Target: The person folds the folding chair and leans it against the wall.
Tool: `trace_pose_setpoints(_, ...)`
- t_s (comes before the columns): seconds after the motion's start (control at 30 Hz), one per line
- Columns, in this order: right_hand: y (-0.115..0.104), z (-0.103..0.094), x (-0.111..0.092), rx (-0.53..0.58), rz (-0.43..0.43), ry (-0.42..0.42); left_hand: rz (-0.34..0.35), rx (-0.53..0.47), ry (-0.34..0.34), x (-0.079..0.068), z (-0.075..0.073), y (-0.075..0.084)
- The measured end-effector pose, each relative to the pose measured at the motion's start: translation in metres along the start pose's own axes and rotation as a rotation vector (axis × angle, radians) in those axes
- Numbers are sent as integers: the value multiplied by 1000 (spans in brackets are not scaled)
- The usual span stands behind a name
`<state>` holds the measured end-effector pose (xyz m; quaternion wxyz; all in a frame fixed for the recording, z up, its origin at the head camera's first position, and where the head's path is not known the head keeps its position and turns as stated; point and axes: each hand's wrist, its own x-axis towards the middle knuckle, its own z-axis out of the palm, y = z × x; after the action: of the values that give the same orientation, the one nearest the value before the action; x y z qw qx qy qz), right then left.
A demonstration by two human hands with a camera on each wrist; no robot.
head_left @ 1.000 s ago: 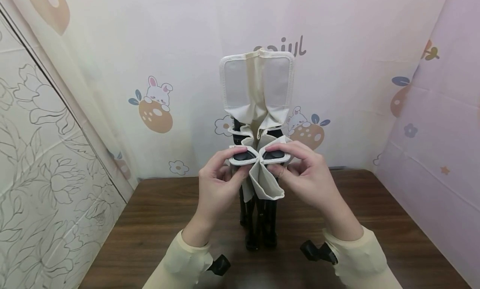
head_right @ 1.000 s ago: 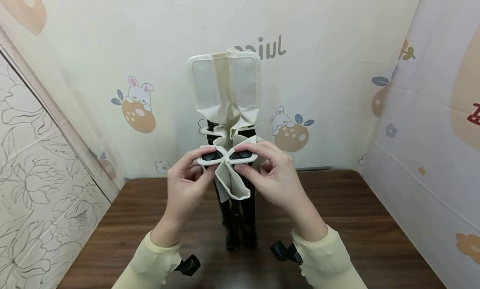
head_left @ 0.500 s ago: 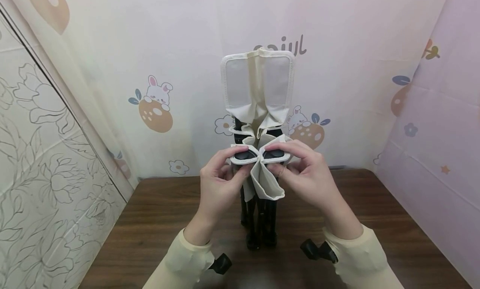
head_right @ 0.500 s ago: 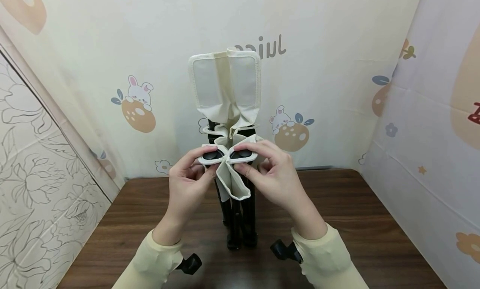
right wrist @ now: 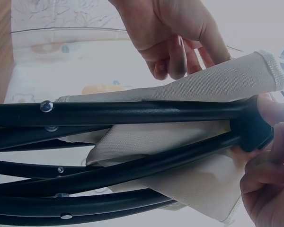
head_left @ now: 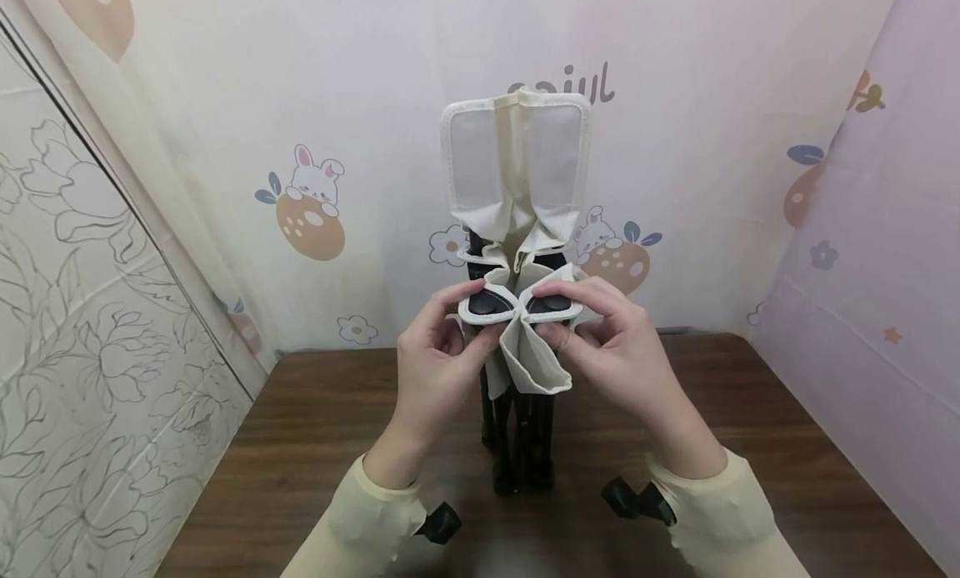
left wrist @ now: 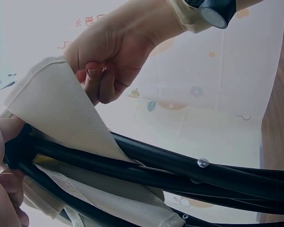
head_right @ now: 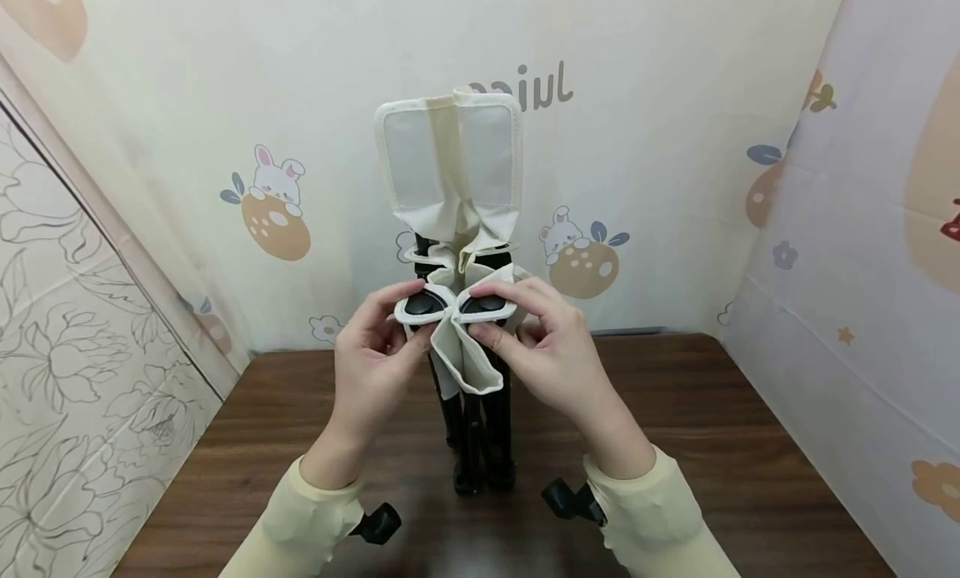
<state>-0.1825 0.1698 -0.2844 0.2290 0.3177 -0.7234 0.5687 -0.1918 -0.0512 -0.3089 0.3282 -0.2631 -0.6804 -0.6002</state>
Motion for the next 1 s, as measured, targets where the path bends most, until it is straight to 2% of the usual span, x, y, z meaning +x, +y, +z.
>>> trace_pose_setpoints(0.13, -1, -1, -1, -5, -3, 4, -14, 39, 15, 1, 0, 3)
trace_pose_setpoints(0.33, -3, -7, -3, -57, -7, -42, -19, 116, 33, 1, -3, 5)
trace_pose_setpoints(0.63, -6, -12, -5, -141, -34, -42, -23, 116, -5, 1, -9, 4)
trace_pose_setpoints(0.83, -6, -16, -14, -93, 22, -51, 3, 109, -66, -2, -16, 1)
trace_pose_setpoints(1.0, -1, -21, -28, -64, 42, -6, -20, 22, -84, -11, -23, -4)
